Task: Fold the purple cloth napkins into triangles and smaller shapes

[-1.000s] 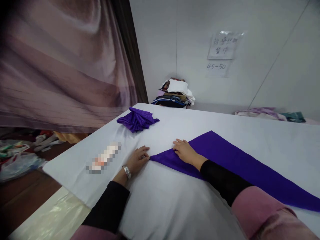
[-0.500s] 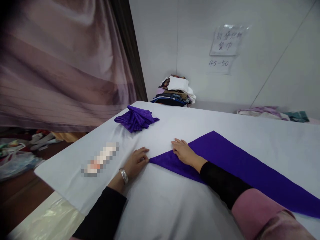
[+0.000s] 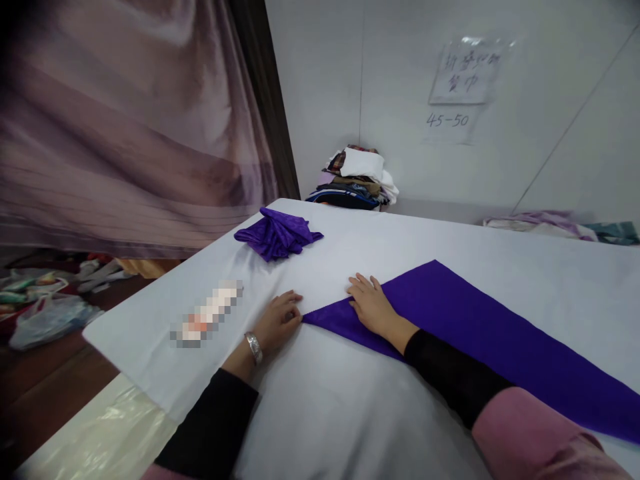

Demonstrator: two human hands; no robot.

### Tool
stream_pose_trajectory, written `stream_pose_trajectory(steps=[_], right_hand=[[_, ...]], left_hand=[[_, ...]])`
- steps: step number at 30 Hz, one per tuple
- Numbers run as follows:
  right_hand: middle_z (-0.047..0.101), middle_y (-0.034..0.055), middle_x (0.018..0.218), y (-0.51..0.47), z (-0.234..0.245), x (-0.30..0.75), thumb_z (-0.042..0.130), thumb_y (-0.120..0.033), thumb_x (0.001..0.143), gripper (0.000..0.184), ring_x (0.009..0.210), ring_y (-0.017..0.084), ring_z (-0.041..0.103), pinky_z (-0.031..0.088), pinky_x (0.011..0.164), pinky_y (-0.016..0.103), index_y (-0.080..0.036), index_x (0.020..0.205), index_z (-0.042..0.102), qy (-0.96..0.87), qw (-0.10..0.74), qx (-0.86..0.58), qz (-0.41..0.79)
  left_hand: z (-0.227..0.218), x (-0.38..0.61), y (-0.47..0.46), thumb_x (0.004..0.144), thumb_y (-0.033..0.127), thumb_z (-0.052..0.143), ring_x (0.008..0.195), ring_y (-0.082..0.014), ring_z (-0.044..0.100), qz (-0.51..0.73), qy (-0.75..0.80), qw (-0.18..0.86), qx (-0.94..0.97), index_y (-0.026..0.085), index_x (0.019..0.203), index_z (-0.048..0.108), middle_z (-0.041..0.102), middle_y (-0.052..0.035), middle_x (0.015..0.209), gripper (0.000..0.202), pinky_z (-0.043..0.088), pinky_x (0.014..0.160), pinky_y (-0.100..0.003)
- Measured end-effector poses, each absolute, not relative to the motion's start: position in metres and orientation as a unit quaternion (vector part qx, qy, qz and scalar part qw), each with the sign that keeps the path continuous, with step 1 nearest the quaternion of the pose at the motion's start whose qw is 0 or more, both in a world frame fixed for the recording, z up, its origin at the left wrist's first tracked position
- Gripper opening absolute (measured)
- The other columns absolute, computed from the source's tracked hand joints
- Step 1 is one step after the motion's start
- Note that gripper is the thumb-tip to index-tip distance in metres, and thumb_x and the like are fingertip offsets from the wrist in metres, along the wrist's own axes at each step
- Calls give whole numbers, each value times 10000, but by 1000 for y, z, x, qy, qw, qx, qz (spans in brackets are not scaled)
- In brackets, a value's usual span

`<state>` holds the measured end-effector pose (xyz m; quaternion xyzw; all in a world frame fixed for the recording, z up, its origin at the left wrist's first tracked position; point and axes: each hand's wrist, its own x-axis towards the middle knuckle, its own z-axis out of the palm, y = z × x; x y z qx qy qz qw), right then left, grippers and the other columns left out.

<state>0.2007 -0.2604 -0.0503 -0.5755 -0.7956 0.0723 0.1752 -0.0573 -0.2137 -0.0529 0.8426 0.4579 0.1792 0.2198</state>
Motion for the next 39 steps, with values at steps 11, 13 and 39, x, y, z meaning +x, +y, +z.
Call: stream_pose_trajectory(steps=[11, 13, 39], right_hand=[[212, 98, 1483, -305, -47, 149, 306, -590, 884, 696, 1371, 228, 86, 18, 1106, 447, -182, 1437, 198, -879, 92, -431, 181], [205, 100, 1485, -304, -49, 150, 298, -591, 887, 695, 1372, 228, 82, 18, 1105, 445, -177, 1436, 198, -879, 91, -433, 179], [169, 51, 1499, -302, -55, 148, 294, -573, 892, 681, 1372, 218, 86, 21, 1099, 453, -216, 1448, 128, -878, 80, -439, 172]], left_hand=[[-55, -59, -214, 755, 235, 528, 1227, -250, 413, 199, 453, 212, 843, 227, 700, 601, 584, -43, 1172, 92, 258, 1050, -486], [-56, -61, -213, 751, 227, 535, 1206, -255, 435, 210, 458, 204, 840, 223, 687, 595, 599, -43, 1143, 88, 274, 1039, -490], [-50, -43, -291, 789, 722, 253, 1361, -255, 180, 45, 424, 73, 901, 137, 1413, 210, 259, -120, 1465, 856, 78, 1095, -539]])
